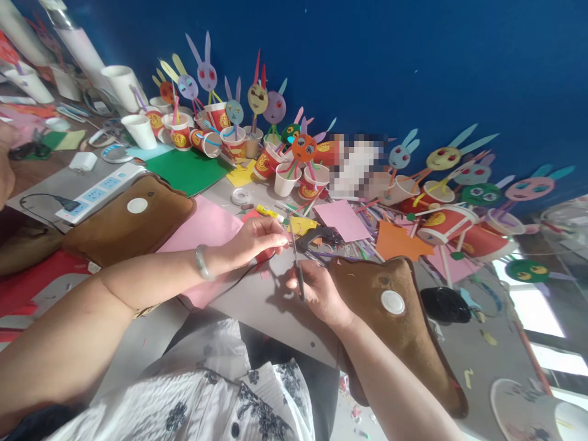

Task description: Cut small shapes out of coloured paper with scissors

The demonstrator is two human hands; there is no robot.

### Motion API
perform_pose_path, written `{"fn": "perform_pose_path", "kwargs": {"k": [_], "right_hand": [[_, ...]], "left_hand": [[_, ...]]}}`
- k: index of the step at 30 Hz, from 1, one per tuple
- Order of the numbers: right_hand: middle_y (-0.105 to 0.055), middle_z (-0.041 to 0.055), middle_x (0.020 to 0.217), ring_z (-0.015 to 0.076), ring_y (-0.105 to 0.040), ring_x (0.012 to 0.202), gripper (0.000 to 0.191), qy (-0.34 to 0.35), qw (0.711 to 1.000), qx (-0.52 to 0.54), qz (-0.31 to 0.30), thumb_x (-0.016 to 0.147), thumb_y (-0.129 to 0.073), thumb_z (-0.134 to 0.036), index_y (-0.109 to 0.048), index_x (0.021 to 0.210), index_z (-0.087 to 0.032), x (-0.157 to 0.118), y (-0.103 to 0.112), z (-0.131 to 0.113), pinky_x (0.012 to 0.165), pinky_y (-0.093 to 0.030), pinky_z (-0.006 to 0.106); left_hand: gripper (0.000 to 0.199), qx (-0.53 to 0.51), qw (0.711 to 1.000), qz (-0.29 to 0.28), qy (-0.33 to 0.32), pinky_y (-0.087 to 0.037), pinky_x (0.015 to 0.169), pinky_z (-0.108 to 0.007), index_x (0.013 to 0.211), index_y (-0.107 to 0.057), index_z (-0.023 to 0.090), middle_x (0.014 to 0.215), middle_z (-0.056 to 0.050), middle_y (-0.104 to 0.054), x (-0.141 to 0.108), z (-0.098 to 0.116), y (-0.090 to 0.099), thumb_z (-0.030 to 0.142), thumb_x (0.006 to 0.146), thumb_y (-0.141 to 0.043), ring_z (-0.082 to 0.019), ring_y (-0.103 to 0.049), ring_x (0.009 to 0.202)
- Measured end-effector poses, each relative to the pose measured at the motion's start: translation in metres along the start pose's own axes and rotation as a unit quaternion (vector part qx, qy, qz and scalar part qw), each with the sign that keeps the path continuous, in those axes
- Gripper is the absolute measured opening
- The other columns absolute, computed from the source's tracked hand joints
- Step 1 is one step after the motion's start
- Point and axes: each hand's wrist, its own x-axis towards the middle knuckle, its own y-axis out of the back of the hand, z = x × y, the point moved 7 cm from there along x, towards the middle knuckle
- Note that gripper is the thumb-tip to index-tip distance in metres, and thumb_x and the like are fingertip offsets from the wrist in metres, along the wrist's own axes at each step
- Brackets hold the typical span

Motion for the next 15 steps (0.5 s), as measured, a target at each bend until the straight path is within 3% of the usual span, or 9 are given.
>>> {"fn": "perform_pose_path", "kwargs": {"k": [15], "right_hand": [[-0.051,-0.0004,0.066,0.0138,-0.042,0.061,0.064,-0.002,1.000,0.017,-0.026,0.083,-0.053,-0.081,-0.051,0.068,-0.019,0.0006,-0.0037,-0.0039,0.057,-0.035,0.029]], "left_hand": [[0.016,-0.008,1.000,0.008,-0.002,-0.044,0.061,-0.023,0.070,-0.062,0.014,0.066,0.000,-0.064,0.0018,-0.0016,0.0008,0.026,0.077,-0.070,-0.008,-0.056,0.061]]}}
